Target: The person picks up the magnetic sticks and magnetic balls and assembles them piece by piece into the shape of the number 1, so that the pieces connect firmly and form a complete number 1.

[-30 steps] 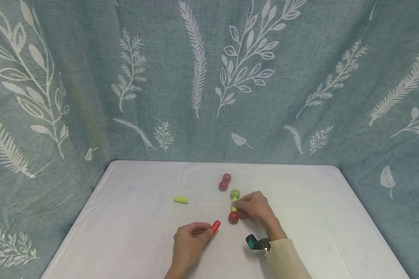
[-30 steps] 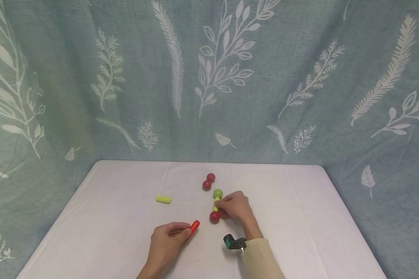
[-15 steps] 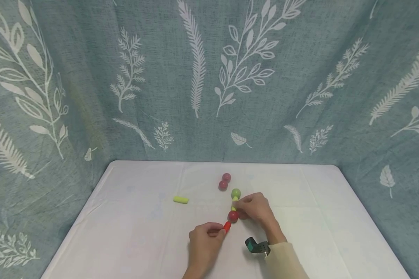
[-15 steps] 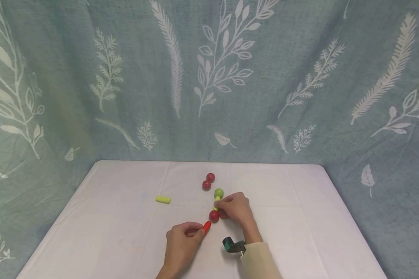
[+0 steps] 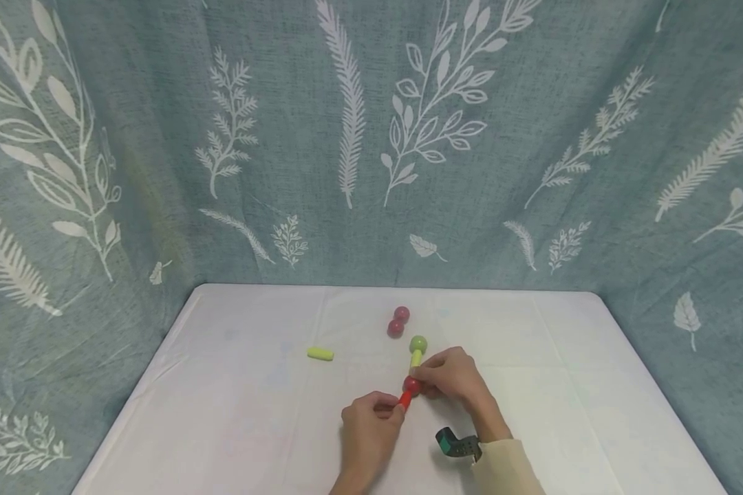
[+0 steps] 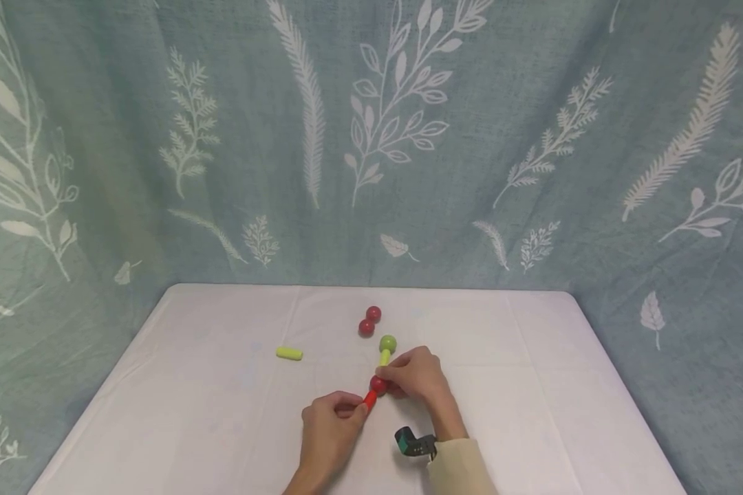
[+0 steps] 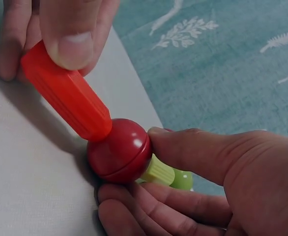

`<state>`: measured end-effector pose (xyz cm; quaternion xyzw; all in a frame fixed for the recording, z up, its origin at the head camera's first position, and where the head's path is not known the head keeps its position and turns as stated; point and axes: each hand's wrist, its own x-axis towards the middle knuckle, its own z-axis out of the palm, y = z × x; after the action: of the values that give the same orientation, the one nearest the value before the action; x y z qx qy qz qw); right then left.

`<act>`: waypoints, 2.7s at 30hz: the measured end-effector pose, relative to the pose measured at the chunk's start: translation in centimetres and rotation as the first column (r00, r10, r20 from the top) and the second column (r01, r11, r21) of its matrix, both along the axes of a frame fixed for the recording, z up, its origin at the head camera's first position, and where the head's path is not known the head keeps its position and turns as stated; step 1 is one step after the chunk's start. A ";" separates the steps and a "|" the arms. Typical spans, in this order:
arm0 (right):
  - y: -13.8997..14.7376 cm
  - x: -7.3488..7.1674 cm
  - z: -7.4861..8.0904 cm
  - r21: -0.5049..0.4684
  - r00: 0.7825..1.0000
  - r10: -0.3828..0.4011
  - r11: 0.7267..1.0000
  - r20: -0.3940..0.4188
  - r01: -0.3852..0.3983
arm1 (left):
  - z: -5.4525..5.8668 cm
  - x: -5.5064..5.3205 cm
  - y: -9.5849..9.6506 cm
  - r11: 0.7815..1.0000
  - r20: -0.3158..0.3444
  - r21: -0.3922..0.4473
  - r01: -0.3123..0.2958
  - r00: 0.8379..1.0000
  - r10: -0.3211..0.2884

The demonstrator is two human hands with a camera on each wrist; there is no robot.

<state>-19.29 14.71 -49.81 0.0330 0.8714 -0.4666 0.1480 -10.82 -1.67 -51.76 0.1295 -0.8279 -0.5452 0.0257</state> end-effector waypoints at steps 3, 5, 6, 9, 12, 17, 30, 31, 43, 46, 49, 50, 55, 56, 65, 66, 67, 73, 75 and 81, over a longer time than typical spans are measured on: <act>0.0 0.1 0.0 0.003 1.000 -0.002 1.000 -0.005 0.002 | 0.0 -0.1 0.1 1.000 -0.032 -0.009 0.025 0.999 -0.025; 0.1 0.2 0.1 0.007 1.000 0.000 1.000 0.004 0.000 | 0.0 -0.1 0.2 0.999 -0.056 -0.021 0.048 0.997 -0.049; 0.1 0.3 0.1 0.007 1.000 0.004 1.000 0.010 -0.004 | 0.0 -0.2 0.1 0.998 -0.064 -0.029 0.059 0.996 -0.061; 0.1 0.4 0.1 -0.010 1.000 0.017 1.000 0.023 -0.017 | 0.0 -0.3 0.1 0.994 -0.071 -0.055 0.092 0.993 -0.096; 0.1 0.5 0.0 -0.046 1.000 0.024 0.999 0.017 -0.024 | 0.1 -0.4 0.1 0.991 -0.054 -0.072 0.117 0.991 -0.121; 0.0 0.7 -0.1 -0.073 1.000 0.014 0.997 0.007 -0.014 | 0.1 -0.4 0.3 0.987 -0.045 -0.082 0.140 0.989 -0.144; 0.0 0.7 -0.3 -0.063 1.000 0.013 0.998 0.012 -0.012 | 0.1 -0.4 0.3 0.981 -0.046 -0.093 0.169 0.984 -0.173; 0.0 0.6 -0.3 -0.068 1.000 0.013 0.998 0.015 -0.012 | 0.1 -0.4 0.3 0.981 -0.047 -0.093 0.171 0.983 -0.176; 0.1 0.4 -0.1 -0.063 0.999 0.012 0.998 0.042 -0.010 | 0.4 -0.7 0.0 0.984 -0.001 -0.015 0.177 0.984 -0.177; 0.1 0.4 -0.1 -0.066 0.999 0.014 0.998 0.044 -0.011 | 0.3 -0.7 -0.2 0.983 -0.001 0.000 0.183 0.983 -0.183; 0.1 0.5 0.0 -0.074 0.999 0.017 0.997 0.045 -0.014 | 0.3 -0.7 -0.3 0.983 -0.004 0.008 0.182 0.983 -0.182; 0.1 0.5 0.0 -0.076 0.999 0.018 0.997 0.045 -0.015 | 0.3 -0.7 -0.2 0.983 -0.006 0.010 0.182 0.983 -0.182; 0.0 0.4 -0.1 -0.087 0.999 0.021 0.996 0.040 -0.017 | 0.2 -0.5 -0.1 0.987 -0.019 0.002 0.163 0.986 -0.163; 0.0 0.4 -0.1 -0.087 0.999 0.020 0.996 0.039 -0.017 | 0.2 -0.5 -0.2 0.987 -0.019 -0.002 0.158 0.987 -0.158; 0.1 0.5 -0.3 -0.077 0.999 0.010 0.997 0.035 -0.007 | 0.3 -0.6 -0.3 0.990 0.015 0.024 0.139 0.990 -0.139; 0.1 0.5 -0.3 -0.077 0.999 0.008 0.997 0.035 -0.005 | 0.3 -0.6 -0.3 0.990 0.020 0.030 0.136 0.990 -0.137; 0.1 0.5 -0.3 -0.078 0.999 0.006 0.997 0.035 -0.003 | 0.3 -0.6 -0.3 0.990 0.022 0.037 0.134 0.991 -0.135; 0.2 0.6 -0.3 -0.073 1.000 -0.007 0.997 0.023 0.008 | 0.2 -0.5 -0.1 0.990 0.005 0.047 0.131 0.991 -0.131; 0.3 0.7 -0.3 -0.063 1.000 -0.011 0.998 0.017 0.012 | 0.2 -0.5 -0.1 0.990 -0.007 0.037 0.135 0.991 -0.135; 0.2 1.1 -0.2 -0.042 1.000 -0.022 0.999 -0.005 0.021 | -0.1 -0.5 0.0 0.989 -0.040 0.004 0.146 0.988 -0.146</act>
<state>-18.17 14.88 -49.99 0.0380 0.8615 -0.4863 0.1411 -11.30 -1.63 -51.85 0.0577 -0.8327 -0.5508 0.0017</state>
